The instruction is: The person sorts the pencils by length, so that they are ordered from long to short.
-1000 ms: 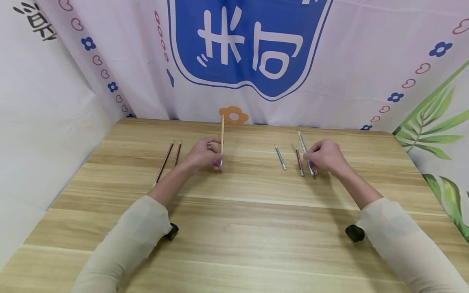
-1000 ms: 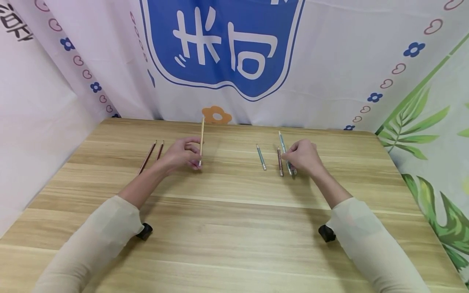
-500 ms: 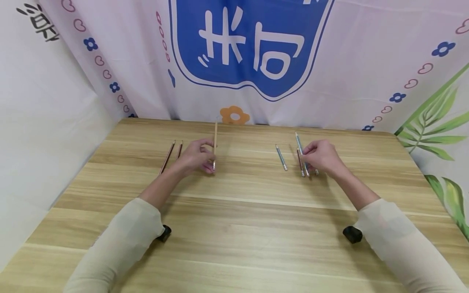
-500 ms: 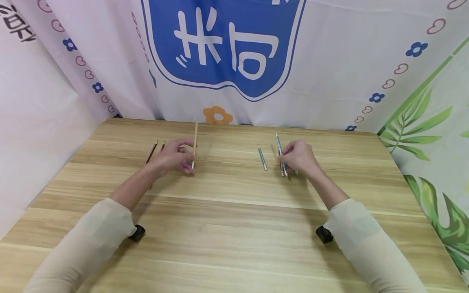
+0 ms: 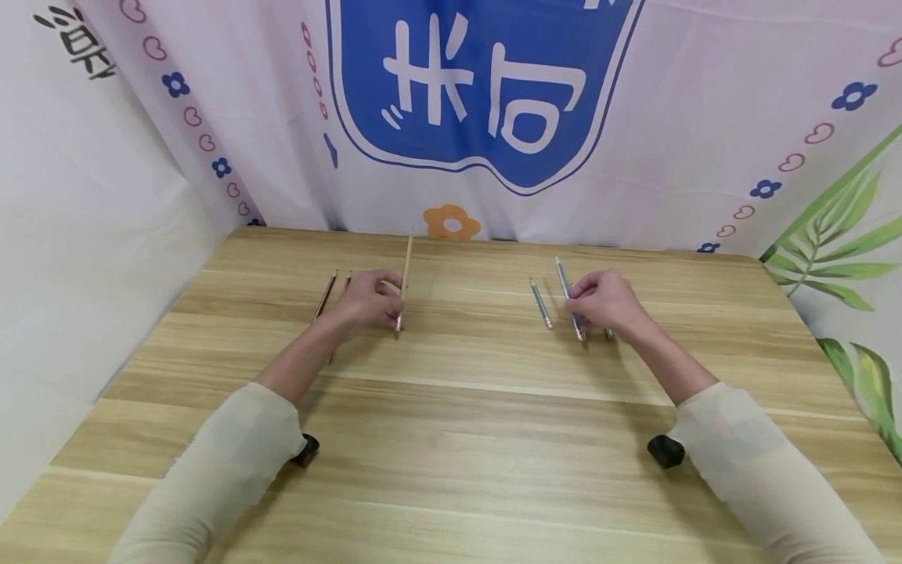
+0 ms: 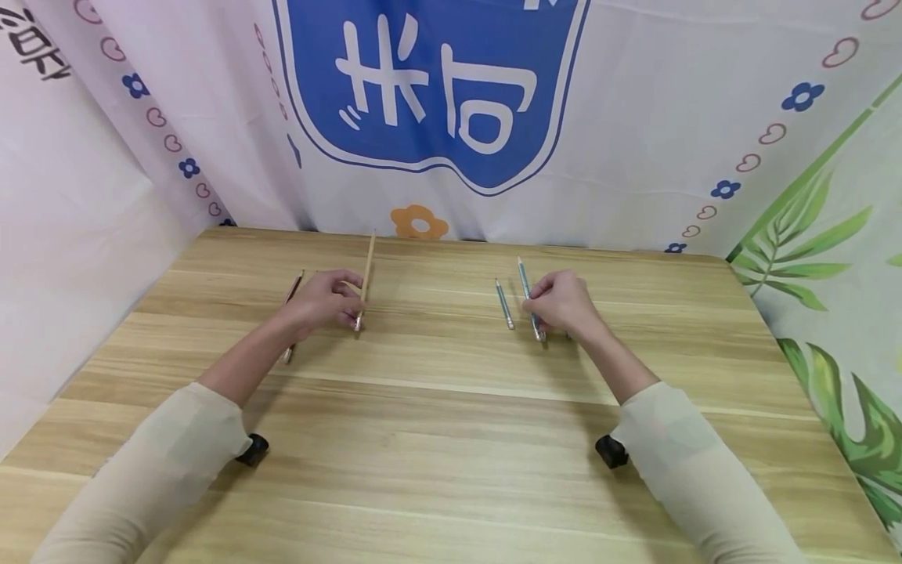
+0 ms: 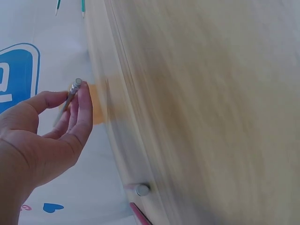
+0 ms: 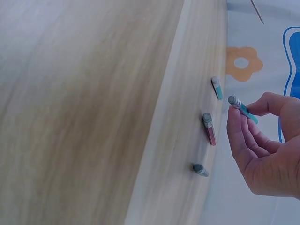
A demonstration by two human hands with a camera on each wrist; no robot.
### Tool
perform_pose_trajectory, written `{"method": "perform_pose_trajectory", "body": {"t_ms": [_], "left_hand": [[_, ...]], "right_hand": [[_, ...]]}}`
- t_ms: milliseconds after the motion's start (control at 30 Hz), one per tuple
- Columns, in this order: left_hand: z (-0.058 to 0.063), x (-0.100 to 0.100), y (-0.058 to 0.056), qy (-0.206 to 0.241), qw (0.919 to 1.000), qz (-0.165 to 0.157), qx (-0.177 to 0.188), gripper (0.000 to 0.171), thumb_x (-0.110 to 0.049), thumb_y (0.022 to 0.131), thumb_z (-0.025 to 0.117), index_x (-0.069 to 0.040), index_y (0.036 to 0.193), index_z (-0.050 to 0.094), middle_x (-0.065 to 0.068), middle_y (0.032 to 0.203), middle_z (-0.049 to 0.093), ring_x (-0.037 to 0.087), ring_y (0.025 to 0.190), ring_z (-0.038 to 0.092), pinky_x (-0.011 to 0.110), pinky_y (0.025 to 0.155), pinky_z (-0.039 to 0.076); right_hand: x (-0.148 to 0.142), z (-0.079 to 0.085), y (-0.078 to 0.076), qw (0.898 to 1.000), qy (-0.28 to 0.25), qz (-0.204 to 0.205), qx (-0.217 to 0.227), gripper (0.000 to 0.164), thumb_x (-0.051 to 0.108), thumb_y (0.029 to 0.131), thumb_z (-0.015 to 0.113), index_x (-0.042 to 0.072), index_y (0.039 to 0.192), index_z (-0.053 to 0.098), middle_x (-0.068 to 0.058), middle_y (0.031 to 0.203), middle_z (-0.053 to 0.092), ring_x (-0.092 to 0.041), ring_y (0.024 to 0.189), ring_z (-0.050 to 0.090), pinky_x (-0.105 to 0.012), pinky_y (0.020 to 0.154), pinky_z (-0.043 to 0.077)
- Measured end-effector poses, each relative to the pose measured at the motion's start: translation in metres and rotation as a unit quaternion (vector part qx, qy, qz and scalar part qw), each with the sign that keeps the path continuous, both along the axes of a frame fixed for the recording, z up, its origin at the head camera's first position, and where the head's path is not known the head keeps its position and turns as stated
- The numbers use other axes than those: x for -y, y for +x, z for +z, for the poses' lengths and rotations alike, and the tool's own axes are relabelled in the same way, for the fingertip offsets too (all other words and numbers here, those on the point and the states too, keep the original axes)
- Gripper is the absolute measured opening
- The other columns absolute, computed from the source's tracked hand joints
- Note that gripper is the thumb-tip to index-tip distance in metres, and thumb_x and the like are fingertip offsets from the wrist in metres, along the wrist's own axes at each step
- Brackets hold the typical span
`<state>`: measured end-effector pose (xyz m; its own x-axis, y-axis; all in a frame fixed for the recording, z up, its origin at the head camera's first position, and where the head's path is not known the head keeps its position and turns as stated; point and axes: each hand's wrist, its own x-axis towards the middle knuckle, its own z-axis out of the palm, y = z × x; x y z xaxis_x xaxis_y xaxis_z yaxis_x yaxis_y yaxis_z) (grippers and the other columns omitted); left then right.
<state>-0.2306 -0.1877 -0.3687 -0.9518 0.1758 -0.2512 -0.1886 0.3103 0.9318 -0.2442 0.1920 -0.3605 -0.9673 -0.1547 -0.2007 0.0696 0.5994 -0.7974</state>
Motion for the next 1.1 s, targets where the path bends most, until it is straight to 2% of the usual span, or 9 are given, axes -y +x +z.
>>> {"method": "perform_pose_trajectory", "body": {"t_ms": [300,500,633,867,1100], "left_hand": [[0.004,0.006,0.001,-0.012,0.9998,-0.006,0.011,0.047,0.013,0.095,0.058,0.017,0.139,0.043,0.024,0.109,0.057,0.017,0.072,0.068,0.026,0.071,0.064],[0.004,0.011,0.002,-0.028,0.9996,-0.003,0.008,0.062,0.014,0.094,0.062,0.008,0.151,0.038,0.027,0.118,0.055,0.020,0.080,0.069,0.026,0.073,0.064],[0.002,0.016,0.002,-0.040,0.9992,-0.002,-0.003,0.065,0.012,0.093,0.065,0.007,0.152,0.039,0.026,0.115,0.058,0.018,0.079,0.069,0.028,0.073,0.064],[0.002,0.018,0.004,-0.067,0.9976,0.000,-0.019,0.065,0.011,0.092,0.069,0.007,0.151,0.042,0.024,0.111,0.060,0.016,0.074,0.068,0.027,0.071,0.065],[0.002,0.023,0.005,-0.080,0.9963,-0.002,-0.031,0.065,0.010,0.091,0.072,0.010,0.149,0.044,0.023,0.108,0.060,0.015,0.072,0.067,0.027,0.070,0.065]], "right_hand": [[0.008,-0.002,-0.001,1.000,-0.013,0.009,0.001,0.019,0.000,0.092,0.067,-0.010,0.106,0.061,-0.019,0.092,0.071,-0.011,0.061,0.064,-0.023,0.059,0.062],[0.013,-0.004,-0.002,0.999,-0.032,0.013,0.011,0.022,-0.001,0.094,0.066,-0.012,0.112,0.060,-0.017,0.096,0.068,-0.013,0.066,0.064,-0.025,0.062,0.063],[0.018,-0.004,-0.002,0.999,-0.041,0.015,0.017,0.023,-0.001,0.093,0.066,-0.011,0.112,0.060,-0.014,0.093,0.068,-0.014,0.069,0.064,-0.027,0.064,0.064],[0.027,-0.003,-0.002,0.999,-0.037,0.013,0.013,0.021,-0.003,0.091,0.065,-0.009,0.110,0.062,-0.013,0.091,0.069,-0.013,0.064,0.064,-0.028,0.064,0.065],[0.038,-0.004,-0.002,0.998,-0.053,0.028,0.018,0.022,-0.003,0.092,0.070,-0.011,0.110,0.061,-0.010,0.087,0.067,-0.013,0.067,0.063,-0.028,0.063,0.065]]}}
